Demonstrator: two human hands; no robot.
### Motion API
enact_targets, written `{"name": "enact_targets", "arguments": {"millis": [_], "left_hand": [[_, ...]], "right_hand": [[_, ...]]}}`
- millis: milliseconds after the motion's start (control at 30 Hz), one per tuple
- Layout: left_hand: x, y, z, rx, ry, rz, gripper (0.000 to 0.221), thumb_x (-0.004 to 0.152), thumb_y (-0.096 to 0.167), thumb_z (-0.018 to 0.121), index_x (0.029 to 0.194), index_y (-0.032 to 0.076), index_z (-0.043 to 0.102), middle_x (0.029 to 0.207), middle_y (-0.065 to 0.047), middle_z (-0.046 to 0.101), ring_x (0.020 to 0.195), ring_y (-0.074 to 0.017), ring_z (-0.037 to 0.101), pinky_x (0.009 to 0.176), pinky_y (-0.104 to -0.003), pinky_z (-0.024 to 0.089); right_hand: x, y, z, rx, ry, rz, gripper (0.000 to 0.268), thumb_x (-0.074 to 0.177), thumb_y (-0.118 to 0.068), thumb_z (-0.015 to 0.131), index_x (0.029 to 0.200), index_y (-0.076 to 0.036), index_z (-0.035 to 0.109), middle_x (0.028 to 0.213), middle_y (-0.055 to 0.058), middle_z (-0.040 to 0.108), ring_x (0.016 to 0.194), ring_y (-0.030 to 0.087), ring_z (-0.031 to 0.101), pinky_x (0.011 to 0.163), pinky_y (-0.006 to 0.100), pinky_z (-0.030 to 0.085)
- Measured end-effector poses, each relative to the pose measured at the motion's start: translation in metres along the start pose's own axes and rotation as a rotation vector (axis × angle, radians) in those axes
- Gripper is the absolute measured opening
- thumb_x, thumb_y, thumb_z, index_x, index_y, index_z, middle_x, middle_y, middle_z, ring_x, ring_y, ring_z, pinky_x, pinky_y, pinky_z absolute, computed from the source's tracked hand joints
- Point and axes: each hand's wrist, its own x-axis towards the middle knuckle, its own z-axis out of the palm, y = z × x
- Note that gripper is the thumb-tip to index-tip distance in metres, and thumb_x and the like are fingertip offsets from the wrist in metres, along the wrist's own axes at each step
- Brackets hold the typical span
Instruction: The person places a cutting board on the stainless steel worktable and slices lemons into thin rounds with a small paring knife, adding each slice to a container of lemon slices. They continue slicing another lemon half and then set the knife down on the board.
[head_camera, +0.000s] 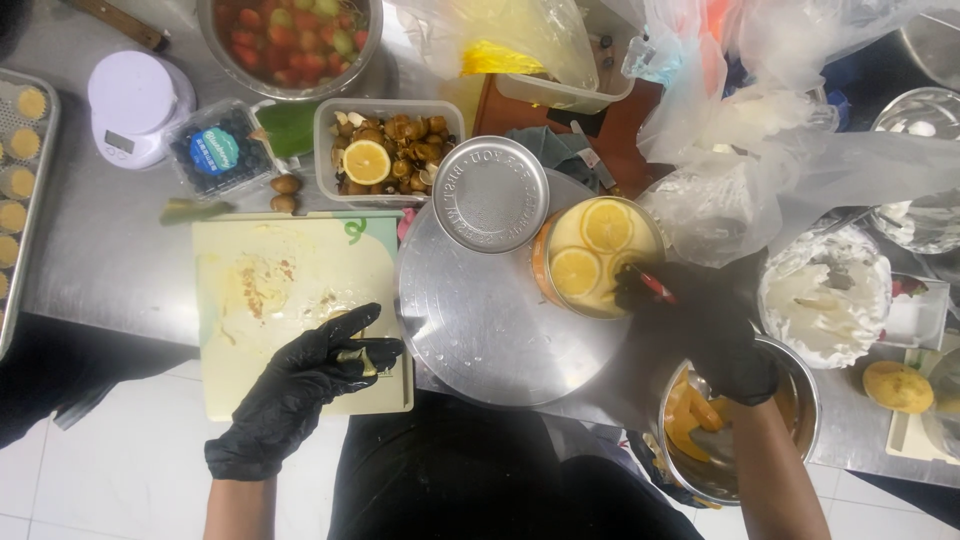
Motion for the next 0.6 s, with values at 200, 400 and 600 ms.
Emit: {"name": "enact_targets", "arguments": {"millis": [200,400,600], "left_hand": [[-0.001,0.010,0.010,0.020,0.060,-0.065,0.077,0.080,-0.030,0.041,0.148,0.000,0.059,0.121,-0.031,0.077,0.112,-0.0369,0.073,0.098,-0.042,0.056],[-0.002,0.005,-0.002,-0.027,0.056,-0.046,0.082,0.075,-0.033,0.038,0.148,0.000,0.059,0.124,-0.032,0.076,0.115,-0.0365,0.071,0.097,-0.042,0.053],[-0.004,0.011,0.001,-0.024,0.120,-0.046,0.070,0.085,-0.028,0.045,0.148,0.000,0.058,0.124,-0.032,0.075,0.115,-0.0375,0.071,0.100,-0.042,0.054]], "right_hand": [[0.006,-0.017,0.001,0.018,-0.106,0.076,0.049,0.084,-0.052,0.068,0.124,-0.022,0.075,0.117,0.000,0.075,0.098,0.015,0.069,0.096,0.030,0.050],[0.010,-0.023,0.001,-0.022,-0.149,0.132,0.054,0.087,-0.053,0.063,0.131,-0.022,0.070,0.121,0.005,0.072,0.103,0.020,0.067,0.099,0.033,0.048],[0.008,-0.035,-0.003,-0.230,-0.124,0.113,0.057,0.089,-0.065,0.053,0.133,-0.032,0.068,0.125,0.004,0.070,0.111,0.025,0.066,0.104,0.038,0.045]]}}
